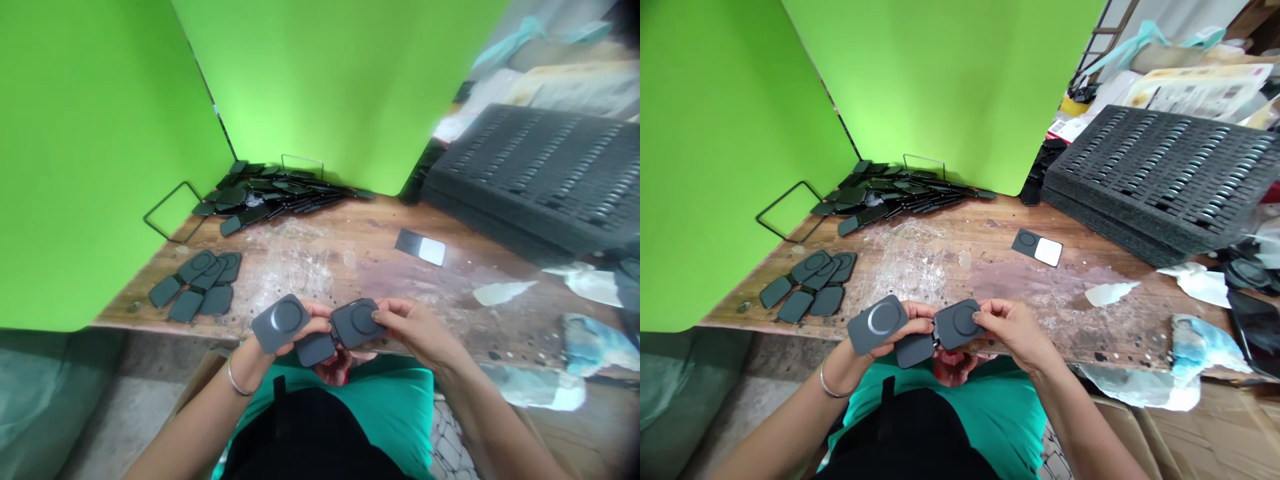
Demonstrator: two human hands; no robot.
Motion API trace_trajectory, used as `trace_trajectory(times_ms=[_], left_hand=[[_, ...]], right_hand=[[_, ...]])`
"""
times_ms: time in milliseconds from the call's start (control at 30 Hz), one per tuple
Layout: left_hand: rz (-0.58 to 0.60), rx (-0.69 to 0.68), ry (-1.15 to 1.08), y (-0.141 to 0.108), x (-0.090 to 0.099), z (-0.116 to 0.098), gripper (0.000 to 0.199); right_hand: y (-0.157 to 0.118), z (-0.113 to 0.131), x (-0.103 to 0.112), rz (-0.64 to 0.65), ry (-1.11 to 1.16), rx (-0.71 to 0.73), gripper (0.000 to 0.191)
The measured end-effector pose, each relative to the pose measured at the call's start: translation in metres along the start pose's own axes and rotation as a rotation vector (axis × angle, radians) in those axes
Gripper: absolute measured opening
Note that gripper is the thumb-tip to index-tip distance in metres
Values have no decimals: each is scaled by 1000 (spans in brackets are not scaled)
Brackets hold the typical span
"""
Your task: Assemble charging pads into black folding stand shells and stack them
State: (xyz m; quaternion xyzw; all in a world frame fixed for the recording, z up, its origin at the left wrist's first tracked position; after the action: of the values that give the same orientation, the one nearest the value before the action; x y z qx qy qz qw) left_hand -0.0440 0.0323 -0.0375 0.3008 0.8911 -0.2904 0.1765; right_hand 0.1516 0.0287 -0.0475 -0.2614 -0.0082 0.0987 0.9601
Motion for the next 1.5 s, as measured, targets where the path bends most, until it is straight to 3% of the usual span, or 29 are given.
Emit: trace_trajectory(times_ms=[400, 767, 1000, 1167, 1500], left_hand=[[32, 23, 139, 1, -6, 1, 21], [13, -17, 110, 4, -3, 7, 25], [-55, 32, 150, 5, -8, 6, 23], [-53, 3, 130, 4, -16, 2, 27], [-88, -24, 70, 7, -15, 13, 32]], right_hand=[[1, -19, 5, 66, 67, -24, 32], [-1, -16, 7, 5, 0, -8, 31], [-6, -12, 5, -18, -26, 5, 35], [-9, -7, 5, -78, -109, 62, 35], [-14, 0, 5, -275, -286, 263, 28]])
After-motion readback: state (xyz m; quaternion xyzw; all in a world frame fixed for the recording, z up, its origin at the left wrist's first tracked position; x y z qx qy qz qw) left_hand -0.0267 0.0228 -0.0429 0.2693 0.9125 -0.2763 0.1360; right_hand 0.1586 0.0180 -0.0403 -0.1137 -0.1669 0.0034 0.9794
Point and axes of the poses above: each hand's wrist, its own y-axis towards the middle knuckle, its own x-axis out of the back of the hand, z = x × y, the point moved 5 cm from there along y, towards the middle knuckle, and after that the axes turned 10 degrees about -y, right-handed, at the moved point
